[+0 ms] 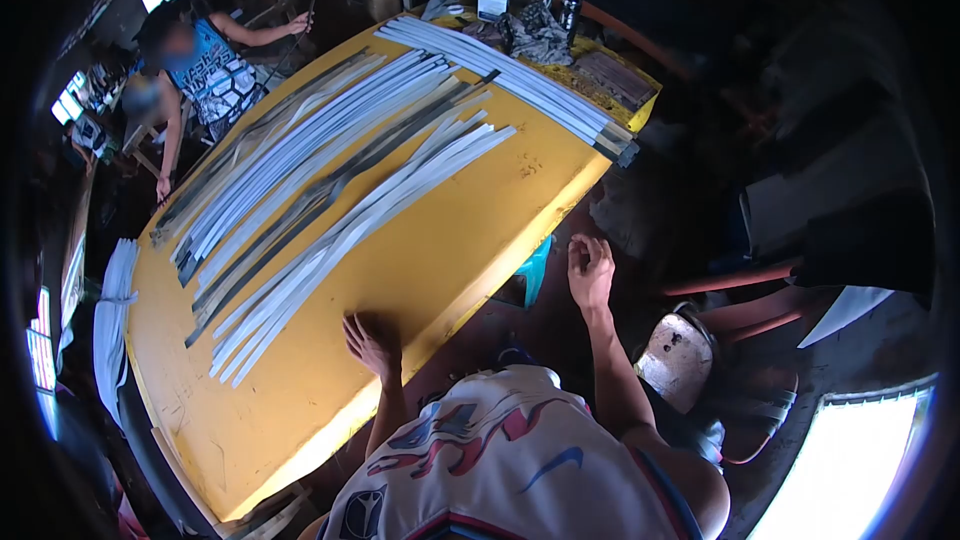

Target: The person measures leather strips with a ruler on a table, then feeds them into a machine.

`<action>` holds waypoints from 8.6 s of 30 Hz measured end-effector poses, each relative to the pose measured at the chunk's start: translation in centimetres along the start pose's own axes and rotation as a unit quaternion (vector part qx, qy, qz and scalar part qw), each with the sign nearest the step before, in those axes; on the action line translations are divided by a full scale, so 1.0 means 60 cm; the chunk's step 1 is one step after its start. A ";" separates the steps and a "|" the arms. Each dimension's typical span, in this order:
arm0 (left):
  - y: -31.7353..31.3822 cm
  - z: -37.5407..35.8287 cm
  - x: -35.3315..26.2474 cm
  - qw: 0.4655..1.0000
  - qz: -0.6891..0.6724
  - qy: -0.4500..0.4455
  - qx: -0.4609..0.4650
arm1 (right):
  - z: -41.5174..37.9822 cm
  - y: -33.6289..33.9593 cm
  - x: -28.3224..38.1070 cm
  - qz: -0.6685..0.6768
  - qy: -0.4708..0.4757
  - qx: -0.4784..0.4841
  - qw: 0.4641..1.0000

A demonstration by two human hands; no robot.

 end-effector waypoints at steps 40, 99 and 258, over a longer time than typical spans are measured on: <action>-0.074 0.023 -0.118 0.982 -0.057 0.016 0.178 | -0.185 -0.490 -0.581 0.111 -0.504 0.484 0.706; -0.395 0.231 -0.744 0.919 -0.022 -0.360 0.161 | -0.096 -0.635 -0.560 0.122 -0.613 0.029 0.780; -0.274 0.398 -0.335 0.928 -0.035 -0.345 0.137 | 0.179 -0.499 0.119 0.143 0.110 0.073 0.981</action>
Point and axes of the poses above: each hand's wrist, its own z-axis towards the middle knuckle, its own y-axis out of the back of the hand, x = y × z, the point moved 7 cm from there along z, towards the middle knuckle, and after that the axes turned 6 degrees about x, right-handed, at the moved point
